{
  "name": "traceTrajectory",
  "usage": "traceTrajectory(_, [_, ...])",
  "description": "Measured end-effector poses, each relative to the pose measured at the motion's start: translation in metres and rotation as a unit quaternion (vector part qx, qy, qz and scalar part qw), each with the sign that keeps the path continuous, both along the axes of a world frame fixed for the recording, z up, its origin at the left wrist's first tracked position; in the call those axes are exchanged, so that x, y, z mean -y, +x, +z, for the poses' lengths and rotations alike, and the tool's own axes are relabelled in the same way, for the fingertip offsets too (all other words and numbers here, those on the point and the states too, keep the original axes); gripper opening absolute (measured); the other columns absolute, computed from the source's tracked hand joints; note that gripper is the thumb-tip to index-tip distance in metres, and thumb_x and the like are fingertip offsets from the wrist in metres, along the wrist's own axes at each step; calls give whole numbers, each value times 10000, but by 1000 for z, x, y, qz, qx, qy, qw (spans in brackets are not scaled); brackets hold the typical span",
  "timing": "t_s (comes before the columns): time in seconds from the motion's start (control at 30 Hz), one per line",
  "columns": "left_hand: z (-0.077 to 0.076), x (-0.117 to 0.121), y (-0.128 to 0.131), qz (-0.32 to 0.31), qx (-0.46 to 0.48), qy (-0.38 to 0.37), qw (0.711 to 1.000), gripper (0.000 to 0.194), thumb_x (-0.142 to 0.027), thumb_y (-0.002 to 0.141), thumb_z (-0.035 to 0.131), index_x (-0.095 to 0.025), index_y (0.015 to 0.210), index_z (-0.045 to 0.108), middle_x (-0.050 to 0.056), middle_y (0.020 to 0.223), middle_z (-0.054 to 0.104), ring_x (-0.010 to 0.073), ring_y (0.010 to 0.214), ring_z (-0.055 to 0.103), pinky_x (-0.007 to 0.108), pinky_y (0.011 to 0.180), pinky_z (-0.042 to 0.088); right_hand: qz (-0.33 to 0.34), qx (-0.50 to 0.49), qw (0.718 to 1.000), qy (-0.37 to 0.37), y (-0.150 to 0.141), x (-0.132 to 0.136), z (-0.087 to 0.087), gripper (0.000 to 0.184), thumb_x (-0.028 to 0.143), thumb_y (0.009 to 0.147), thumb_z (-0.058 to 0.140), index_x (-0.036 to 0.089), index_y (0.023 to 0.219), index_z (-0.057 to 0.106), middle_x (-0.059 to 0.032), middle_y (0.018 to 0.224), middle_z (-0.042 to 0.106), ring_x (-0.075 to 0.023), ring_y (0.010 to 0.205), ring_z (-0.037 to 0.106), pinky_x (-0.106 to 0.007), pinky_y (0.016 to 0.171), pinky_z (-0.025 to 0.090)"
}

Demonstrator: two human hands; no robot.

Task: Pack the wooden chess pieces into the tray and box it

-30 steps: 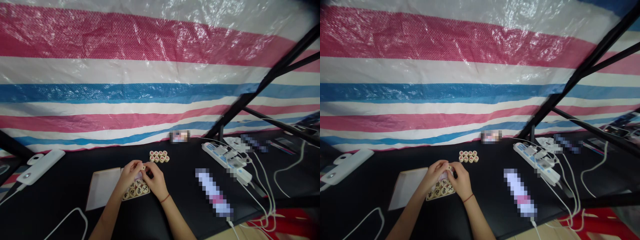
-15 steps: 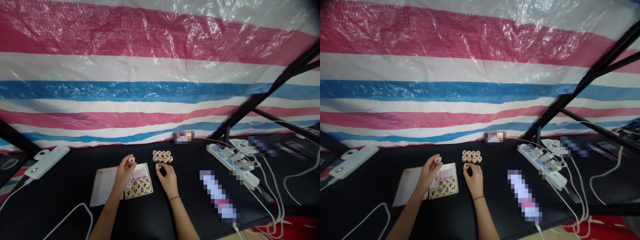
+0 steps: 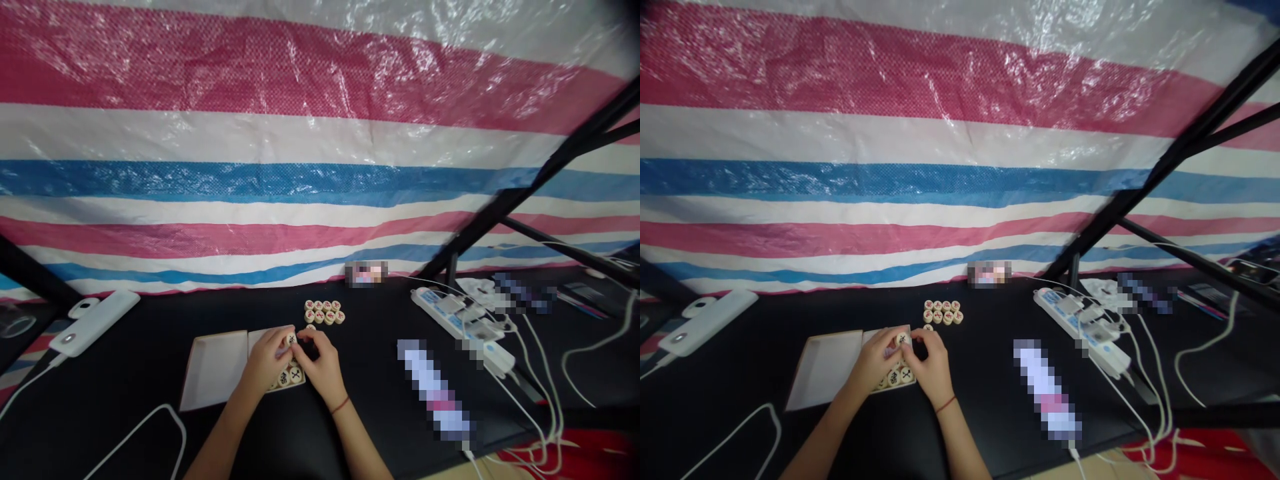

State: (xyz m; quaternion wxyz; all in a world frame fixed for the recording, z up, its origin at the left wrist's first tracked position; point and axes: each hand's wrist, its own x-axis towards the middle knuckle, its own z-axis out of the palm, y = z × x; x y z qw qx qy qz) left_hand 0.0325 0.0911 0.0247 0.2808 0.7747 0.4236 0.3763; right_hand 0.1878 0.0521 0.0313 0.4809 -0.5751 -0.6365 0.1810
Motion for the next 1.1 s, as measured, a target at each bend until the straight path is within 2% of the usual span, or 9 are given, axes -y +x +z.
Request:
traceTrajectory(0.1, [-5,2,3,-14,-19,27,999,421,-94,791,510,-243,1168,623,67,1141,672,214,1045,626,380,929,513,12,-16,1000,-7,-8,1,6,155,307,803,643,201,917,640,-31,822,668,-171,759,616,-275,712,501])
traceTrajectory(0.27, [0,0,-1,-25,-57,65,996,441,-169,848,515,-239,1281,554,75,1113,670,226,1028,616,406,921,505,-27,-25,999,-4,-4,-2,5,196,297,833,587,190,985,648,-51,858,682,-170,758,615,-279,701,502])
traceTrajectory(0.37, [5,-4,-17,9,-86,83,993,390,-287,880,536,-230,1264,569,78,1034,681,235,960,617,407,872,501,-118,-31,992,8,12,-6,-8,252,327,863,550,176,1039,647,-92,960,690,-190,805,623,-306,713,506])
traceTrajectory(0.43, [5,-8,-31,34,-88,85,992,301,-291,906,498,-235,1172,627,72,1005,687,225,938,619,389,867,493,-168,-25,985,15,23,-8,-21,270,343,874,527,167,1039,648,-111,993,686,-208,847,625,-328,732,506])
traceTrajectory(0.5, [2,-10,-43,53,-89,78,992,261,-283,915,476,-236,1095,659,63,972,691,217,922,625,374,861,491,-190,-8,982,17,31,-10,-33,272,349,869,530,161,1023,652,-116,986,684,-223,875,622,-350,761,503])
traceTrajectory(0.6, [-3,-12,-52,74,-87,67,991,252,-278,919,460,-229,1051,669,59,967,692,212,922,628,366,868,489,-182,27,983,10,31,-11,-43,256,340,866,546,160,1014,652,-109,961,682,-230,896,613,-369,804,494])
traceTrajectory(0.77, [-1,-11,-52,66,-91,66,991,250,-266,918,457,-225,1024,680,52,952,694,207,903,631,357,853,491,-127,104,986,4,21,-15,-43,190,307,897,528,180,989,636,-93,958,685,-236,926,589,-384,852,457])
traceTrajectory(0.93, [3,-10,-52,63,-89,72,991,247,-265,918,455,-208,1012,676,58,949,695,211,893,628,366,848,481,-135,160,978,-11,20,-18,-44,171,299,916,500,186,967,618,-90,931,680,-242,918,579,-362,812,436])
traceTrajectory(1.1, [7,-10,-55,61,-102,51,992,238,-246,903,455,-208,982,676,53,945,692,208,883,618,360,843,464,-141,168,976,2,20,-16,-41,186,306,920,490,182,985,613,-91,941,675,-236,914,571,-362,807,434])
